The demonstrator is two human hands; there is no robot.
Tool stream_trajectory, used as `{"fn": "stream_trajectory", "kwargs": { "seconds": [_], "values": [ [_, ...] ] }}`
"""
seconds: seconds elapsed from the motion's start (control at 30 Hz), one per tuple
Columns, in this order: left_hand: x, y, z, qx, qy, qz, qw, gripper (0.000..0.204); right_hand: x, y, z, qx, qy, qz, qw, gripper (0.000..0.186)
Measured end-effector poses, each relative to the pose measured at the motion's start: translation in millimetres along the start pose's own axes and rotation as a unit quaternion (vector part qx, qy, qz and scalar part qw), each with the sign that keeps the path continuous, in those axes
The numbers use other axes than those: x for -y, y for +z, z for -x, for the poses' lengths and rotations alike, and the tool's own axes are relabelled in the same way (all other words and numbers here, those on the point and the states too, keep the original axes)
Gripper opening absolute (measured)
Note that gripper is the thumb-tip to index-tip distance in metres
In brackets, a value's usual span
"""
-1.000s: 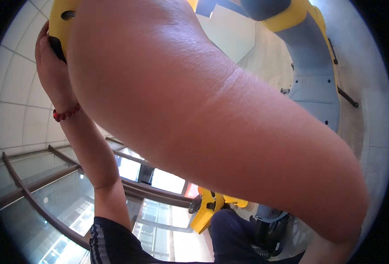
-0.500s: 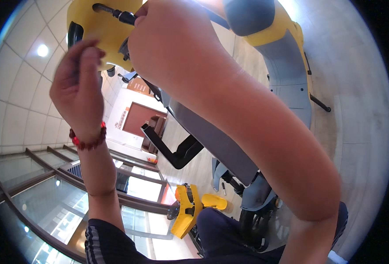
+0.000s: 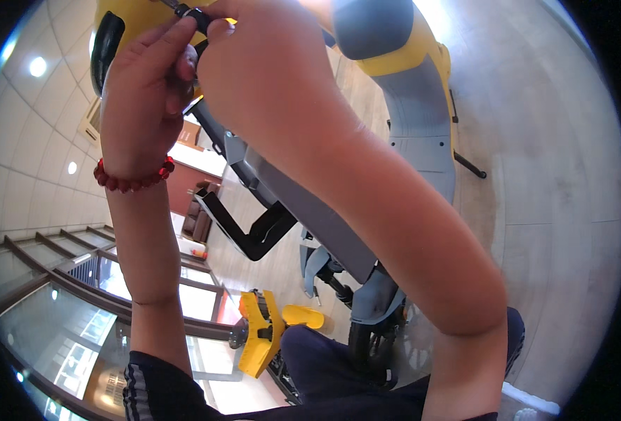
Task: Replacing parts on the handlebar and body of a yellow electric scooter.
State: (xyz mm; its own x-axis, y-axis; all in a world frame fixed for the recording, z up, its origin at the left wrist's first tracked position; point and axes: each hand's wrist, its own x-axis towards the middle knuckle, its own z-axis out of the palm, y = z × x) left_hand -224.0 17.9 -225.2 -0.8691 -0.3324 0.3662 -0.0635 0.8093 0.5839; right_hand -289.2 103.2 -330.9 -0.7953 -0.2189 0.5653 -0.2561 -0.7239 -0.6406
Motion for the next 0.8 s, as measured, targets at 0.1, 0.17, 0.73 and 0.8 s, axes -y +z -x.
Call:
{"fn": "stream_trajectory", "kwargs": {
  "seconds": [0.1,0.17,0.73,0.8],
  "values": [
    [-11,1,4,0.043,-0.054,0.109,0.992,0.018,-14,14,-5,-0.048,-0.047,0.012,0.998,0.019],
    [-14,7,4,-0.01,-0.079,0.122,0.989,0.015,-21,16,0,-0.109,-0.127,0.049,0.985,0.016],
    [-10,1,-5,-0.024,-0.094,0.053,0.994,0.015,-4,3,-8,0.018,-0.043,0.094,0.995,0.012],
    [-10,1,-7,-0.016,-0.103,0.041,0.994,0.016,-1,-5,-1,0.03,-0.052,0.079,0.995,0.013]
  ]
}}
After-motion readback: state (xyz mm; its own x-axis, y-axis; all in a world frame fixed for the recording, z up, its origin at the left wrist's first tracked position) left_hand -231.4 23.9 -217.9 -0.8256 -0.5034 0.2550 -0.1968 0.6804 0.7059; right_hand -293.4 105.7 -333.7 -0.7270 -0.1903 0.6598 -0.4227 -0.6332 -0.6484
